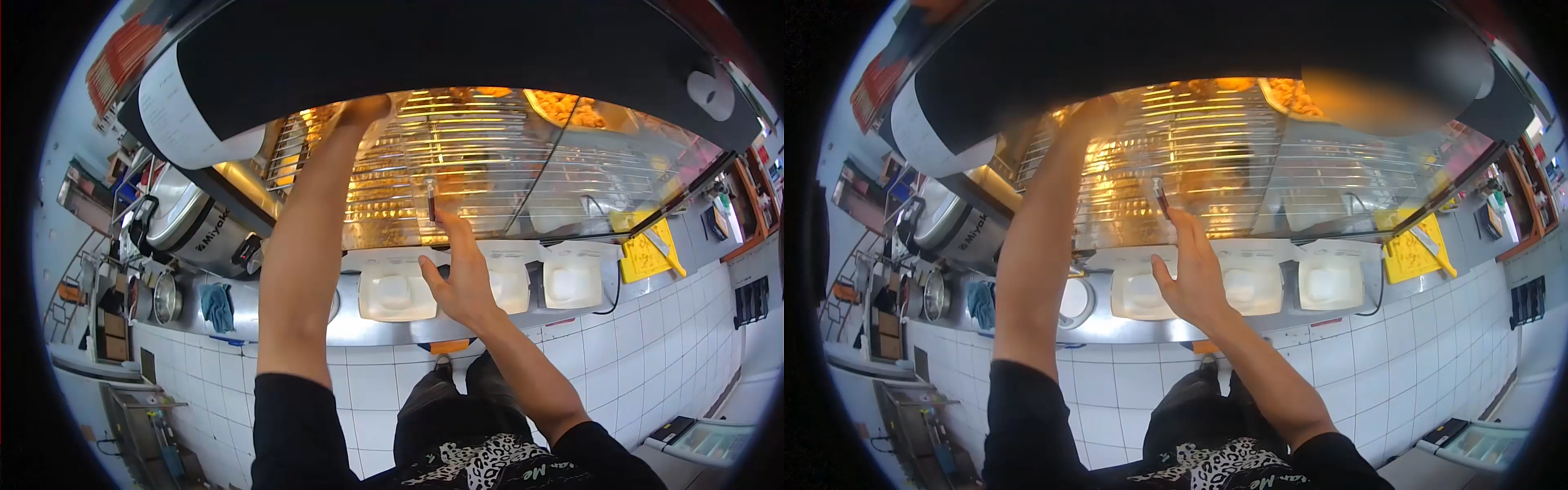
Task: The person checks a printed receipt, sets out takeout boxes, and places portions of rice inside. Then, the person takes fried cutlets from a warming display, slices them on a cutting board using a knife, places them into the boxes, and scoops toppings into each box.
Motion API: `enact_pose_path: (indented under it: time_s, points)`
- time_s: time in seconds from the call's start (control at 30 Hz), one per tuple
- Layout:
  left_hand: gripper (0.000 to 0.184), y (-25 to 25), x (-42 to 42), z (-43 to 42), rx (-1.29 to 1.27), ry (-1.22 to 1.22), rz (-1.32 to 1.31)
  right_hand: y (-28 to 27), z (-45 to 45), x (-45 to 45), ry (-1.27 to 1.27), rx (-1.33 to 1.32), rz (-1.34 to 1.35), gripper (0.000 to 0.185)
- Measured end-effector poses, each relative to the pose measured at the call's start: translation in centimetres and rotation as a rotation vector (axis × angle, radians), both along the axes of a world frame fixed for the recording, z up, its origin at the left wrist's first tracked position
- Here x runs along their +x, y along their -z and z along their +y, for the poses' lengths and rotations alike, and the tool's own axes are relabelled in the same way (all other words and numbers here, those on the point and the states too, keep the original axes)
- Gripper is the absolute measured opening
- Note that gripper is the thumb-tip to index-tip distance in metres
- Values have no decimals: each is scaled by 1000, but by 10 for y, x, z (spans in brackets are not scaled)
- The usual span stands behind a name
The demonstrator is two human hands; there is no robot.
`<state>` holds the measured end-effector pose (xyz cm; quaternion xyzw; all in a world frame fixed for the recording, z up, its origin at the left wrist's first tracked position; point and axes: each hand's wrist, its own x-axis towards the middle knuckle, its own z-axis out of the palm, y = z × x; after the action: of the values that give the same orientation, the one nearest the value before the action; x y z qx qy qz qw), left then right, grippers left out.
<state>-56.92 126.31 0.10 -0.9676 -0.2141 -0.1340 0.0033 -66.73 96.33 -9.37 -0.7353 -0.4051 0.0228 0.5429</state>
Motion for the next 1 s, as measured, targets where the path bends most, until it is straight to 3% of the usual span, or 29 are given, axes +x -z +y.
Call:
enact_pose_path:
  time_s: [0.13,0.43,0.83,1.0]
  points:
    - [41,11,55,3,-9,-122,95,-3,-34,-2,47,-25,-34,57]
    - [40,7,81,22,-14,-241,40,57,-138,-29,82,-189,251,38]
    - [39,-12,54,46,-43,-229,-298,66,-155,-2,53,-210,262,30]
    - [39,-11,51,44,-87,-222,-274,71,-150,1,48,-193,301,28]
